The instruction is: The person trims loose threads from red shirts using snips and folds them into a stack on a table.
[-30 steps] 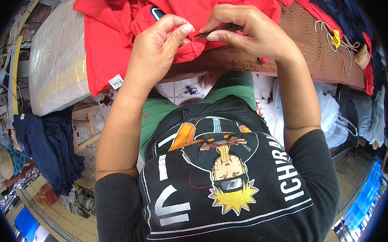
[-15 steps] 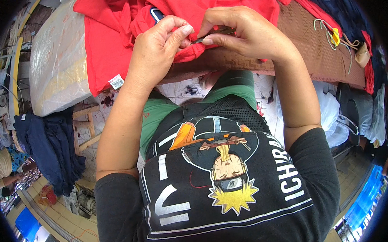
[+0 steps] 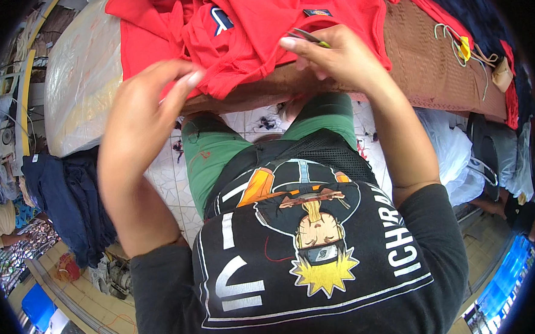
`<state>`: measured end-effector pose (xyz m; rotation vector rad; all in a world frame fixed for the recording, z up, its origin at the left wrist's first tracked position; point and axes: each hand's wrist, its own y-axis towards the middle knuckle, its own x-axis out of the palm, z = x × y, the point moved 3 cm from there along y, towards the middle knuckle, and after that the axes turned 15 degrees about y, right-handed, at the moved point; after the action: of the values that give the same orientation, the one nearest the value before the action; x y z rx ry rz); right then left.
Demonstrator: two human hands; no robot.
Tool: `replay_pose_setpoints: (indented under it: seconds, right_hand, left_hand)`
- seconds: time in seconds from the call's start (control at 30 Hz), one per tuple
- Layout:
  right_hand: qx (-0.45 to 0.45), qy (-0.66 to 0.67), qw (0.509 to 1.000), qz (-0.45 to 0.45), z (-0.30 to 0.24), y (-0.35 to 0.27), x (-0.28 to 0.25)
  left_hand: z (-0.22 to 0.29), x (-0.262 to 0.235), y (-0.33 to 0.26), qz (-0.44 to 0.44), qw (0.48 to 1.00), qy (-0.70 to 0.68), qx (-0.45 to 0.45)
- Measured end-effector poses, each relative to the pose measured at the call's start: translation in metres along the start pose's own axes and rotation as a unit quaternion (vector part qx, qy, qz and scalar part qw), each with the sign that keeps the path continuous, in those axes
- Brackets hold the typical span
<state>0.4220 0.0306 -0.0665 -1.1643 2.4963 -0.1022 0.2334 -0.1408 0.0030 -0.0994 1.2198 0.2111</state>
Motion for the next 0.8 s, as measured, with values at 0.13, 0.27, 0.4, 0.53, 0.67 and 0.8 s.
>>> replay_pose_setpoints:
  seconds: [0.13,0.27,0.4,0.53,0.67,0.8]
  right_hand:
    - [0.129,0.077,0.986,-0.070,0.001,0.010,0.028]
    - [0.078,0.186,0.977,-0.063,0.004,0.002,0.034]
    - [0.029,0.285,0.955,-0.074,0.000,-0.006,0.023]
    - [0.029,0.345,0.934,-0.088,0.002,-0.003,0.025]
    - [0.016,0.390,0.918,-0.070,-0.002,-0.003,0.029]
    - [0.060,0.447,0.889,-0.076,-0.001,-0.001,0.031]
  left_hand:
    - [-0.005,0.060,0.027,0.042,0.998,0.032,-0.015]
    - [-0.004,0.066,0.029,0.132,0.981,-0.131,-0.062]
    - [-0.011,0.058,0.027,0.224,0.915,-0.331,-0.058]
    - [-0.017,0.062,0.024,0.233,0.942,-0.221,-0.092]
    - [0.016,0.038,0.016,0.323,0.945,-0.037,0.033]
    - [0.042,0.050,0.009,0.255,0.966,-0.035,0.028]
